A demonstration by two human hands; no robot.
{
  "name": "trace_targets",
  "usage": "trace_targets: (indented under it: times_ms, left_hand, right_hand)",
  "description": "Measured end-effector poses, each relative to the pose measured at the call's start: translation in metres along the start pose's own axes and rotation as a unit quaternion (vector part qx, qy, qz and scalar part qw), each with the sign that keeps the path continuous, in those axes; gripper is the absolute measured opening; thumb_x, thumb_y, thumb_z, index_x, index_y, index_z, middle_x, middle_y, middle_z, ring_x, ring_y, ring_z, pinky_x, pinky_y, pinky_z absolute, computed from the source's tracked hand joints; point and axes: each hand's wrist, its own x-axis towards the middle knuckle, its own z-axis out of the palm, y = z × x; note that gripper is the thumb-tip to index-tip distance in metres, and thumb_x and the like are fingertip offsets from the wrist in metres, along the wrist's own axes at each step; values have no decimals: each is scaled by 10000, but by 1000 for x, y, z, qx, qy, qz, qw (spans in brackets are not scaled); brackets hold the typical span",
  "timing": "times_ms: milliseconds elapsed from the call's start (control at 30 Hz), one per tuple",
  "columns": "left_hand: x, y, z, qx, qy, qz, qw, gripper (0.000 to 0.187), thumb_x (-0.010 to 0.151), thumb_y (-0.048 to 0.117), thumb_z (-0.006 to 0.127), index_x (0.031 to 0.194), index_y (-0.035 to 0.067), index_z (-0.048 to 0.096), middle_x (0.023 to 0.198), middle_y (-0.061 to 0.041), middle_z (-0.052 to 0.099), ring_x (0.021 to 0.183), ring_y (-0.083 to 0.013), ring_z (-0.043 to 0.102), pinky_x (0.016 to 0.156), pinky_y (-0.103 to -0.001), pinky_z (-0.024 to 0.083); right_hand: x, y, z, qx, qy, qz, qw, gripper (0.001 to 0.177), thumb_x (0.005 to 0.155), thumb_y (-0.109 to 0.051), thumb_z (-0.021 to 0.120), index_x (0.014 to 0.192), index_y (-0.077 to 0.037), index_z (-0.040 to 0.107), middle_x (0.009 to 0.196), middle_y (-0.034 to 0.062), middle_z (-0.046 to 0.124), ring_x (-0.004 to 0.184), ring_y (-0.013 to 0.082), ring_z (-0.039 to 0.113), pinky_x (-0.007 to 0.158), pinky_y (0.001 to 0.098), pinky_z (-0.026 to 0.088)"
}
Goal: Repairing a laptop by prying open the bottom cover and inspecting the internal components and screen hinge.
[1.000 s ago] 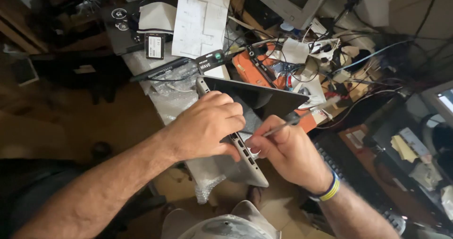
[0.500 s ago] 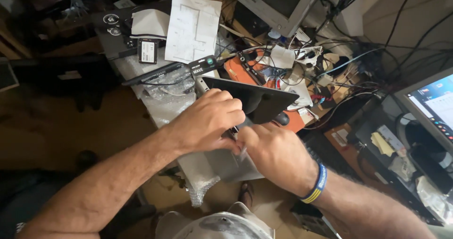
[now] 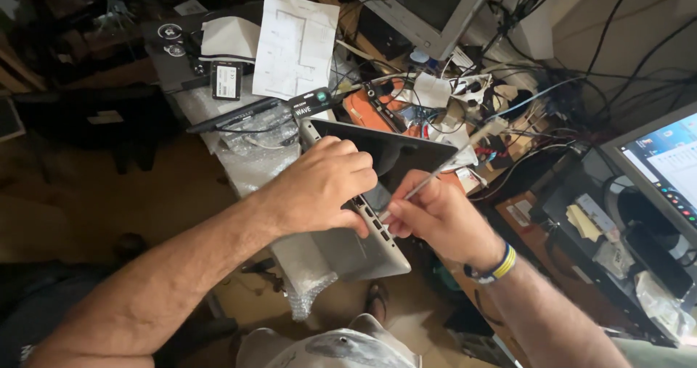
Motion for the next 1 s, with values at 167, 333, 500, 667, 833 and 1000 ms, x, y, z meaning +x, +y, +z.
trace_targets:
  times_ms: [167, 333, 500, 667, 833, 1000]
  left_hand:
    - [3, 1, -5, -12, -4, 11, 1000, 666, 710, 775, 573, 928, 146, 564, 891, -13, 495, 924, -254, 546, 927, -422, 438]
    - [3, 0, -7, -14, -2, 27, 1000, 649, 729, 760, 572, 920, 140, 556, 890, -23, 508, 918, -264, 564, 902, -425, 446]
    - [7, 8, -16, 29, -42, 5, 999, 646, 694, 675, 840, 847, 117, 553, 882, -52, 543, 853, -280, 514, 785, -430, 405]
    - [4, 8, -14, 38, -31, 8, 999, 661, 689, 711, 819, 846, 122, 564, 884, -48, 551, 855, -280, 526, 791, -429, 408]
    - [5, 14, -19, 30, -62, -13, 998, 590, 777, 657, 794, 865, 122, 563, 896, -53, 543, 862, -263, 517, 819, -433, 430]
    - [2, 22, -25, 25, -22, -12, 999, 667, 971, 698, 295, 809, 101, 546, 840, -75, 528, 794, -276, 501, 773, -442, 415]
  right_hand:
    - [-11, -28, 6, -187, 30, -78, 979, 308, 895, -188, 770, 715, -18, 586, 812, 124, 771, 588, 367, 740, 468, 393, 563]
    - [-15, -22, 13, -372, 51, -112, 920, 133, 943, -262, 697, 969, -135, 665, 658, 53, 645, 630, 296, 720, 537, 373, 573]
    - [-21, -30, 24, -452, 31, -88, 887, 191, 1003, -319, 647, 917, -168, 568, 696, 12, 599, 608, 265, 608, 474, 432, 456]
    - [-21, -36, 26, -510, -17, -122, 851, 156, 888, -80, 619, 987, -184, 556, 748, 17, 588, 626, 261, 598, 429, 442, 453]
    - [-24, -42, 28, -573, -16, -230, 786, 122, 1021, -133, 581, 923, -105, 512, 807, 34, 564, 651, 254, 557, 434, 402, 441]
    - [-24, -24, 20, -398, 24, -166, 902, 94, 1017, -177, 617, 1009, -92, 658, 879, 20, 651, 688, 211, 648, 602, 340, 518]
